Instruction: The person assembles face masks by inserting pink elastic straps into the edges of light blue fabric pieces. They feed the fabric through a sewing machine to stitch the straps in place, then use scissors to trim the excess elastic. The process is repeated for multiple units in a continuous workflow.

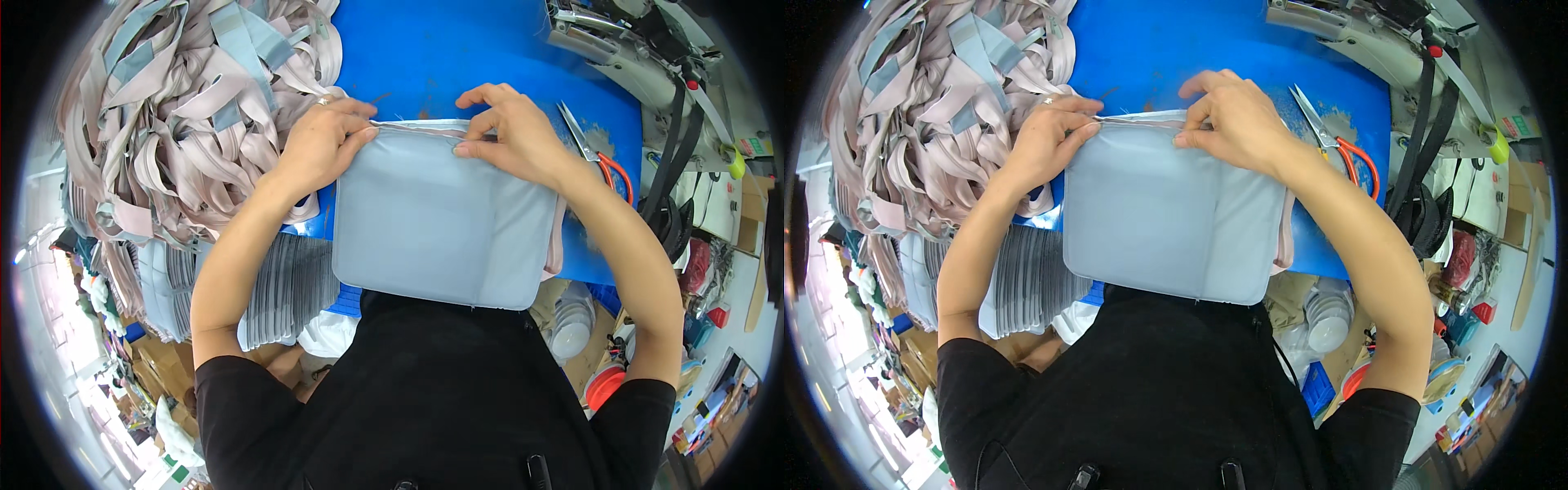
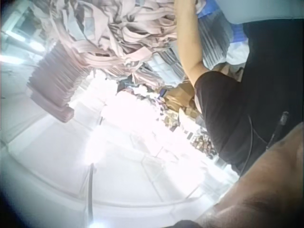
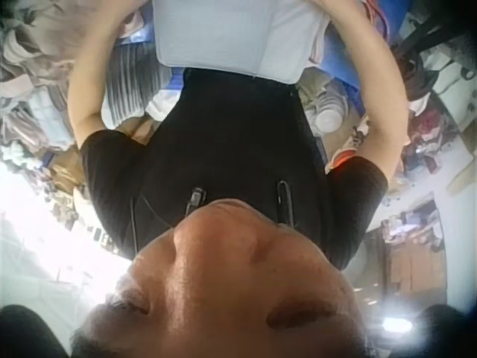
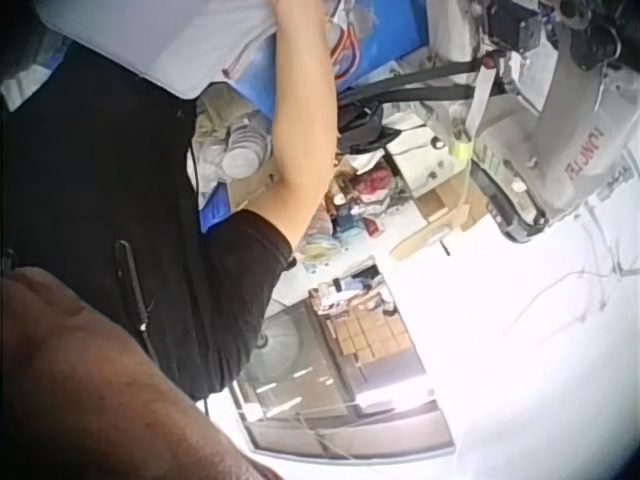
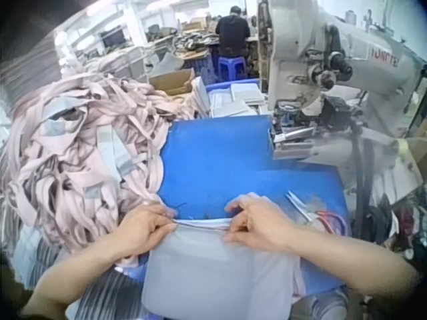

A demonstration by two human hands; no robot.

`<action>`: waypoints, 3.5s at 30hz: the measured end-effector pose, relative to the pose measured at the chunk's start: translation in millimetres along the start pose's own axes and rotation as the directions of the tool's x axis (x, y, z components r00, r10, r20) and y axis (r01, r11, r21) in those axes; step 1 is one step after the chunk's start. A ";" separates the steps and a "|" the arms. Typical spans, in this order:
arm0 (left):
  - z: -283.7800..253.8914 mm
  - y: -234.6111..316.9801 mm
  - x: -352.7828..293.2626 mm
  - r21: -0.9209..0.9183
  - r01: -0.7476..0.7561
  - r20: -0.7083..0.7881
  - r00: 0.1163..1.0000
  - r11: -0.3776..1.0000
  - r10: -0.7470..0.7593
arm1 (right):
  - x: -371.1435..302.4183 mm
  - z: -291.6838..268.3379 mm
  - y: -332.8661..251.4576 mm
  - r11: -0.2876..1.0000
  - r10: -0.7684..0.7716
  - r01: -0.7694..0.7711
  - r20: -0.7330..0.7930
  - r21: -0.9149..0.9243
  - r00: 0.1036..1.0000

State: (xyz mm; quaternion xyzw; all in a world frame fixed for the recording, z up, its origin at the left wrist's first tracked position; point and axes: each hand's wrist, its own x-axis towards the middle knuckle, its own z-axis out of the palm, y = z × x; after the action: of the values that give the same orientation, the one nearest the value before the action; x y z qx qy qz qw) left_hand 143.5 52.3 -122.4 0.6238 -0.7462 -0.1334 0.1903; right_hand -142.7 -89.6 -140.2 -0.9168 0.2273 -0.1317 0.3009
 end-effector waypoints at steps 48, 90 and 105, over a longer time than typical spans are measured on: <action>-97.2 109.9 39.0 -0.309 -0.183 -0.286 0.954 0.933 0.092 | -80.1 -96.2 -81.6 0.769 0.342 -0.245 -0.055 0.590 0.938; -7.6 -6.3 374.5 -0.032 -0.380 0.071 0.922 0.924 0.381 | -6.3 -61.9 -9.6 -0.016 0.759 0.182 -0.106 0.983 0.642; 10.3 147.0 132.0 0.128 -0.409 -0.289 0.856 0.903 0.429 | -5.1 -49.1 2.4 0.204 0.750 0.224 -0.299 0.953 0.589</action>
State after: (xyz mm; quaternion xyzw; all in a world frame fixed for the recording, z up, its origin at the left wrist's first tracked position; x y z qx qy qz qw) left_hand -10.2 -50.4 -51.9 0.4651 -0.8284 0.0340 0.3104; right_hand -166.5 -112.9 -103.7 -0.3268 0.3764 -0.5363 0.6811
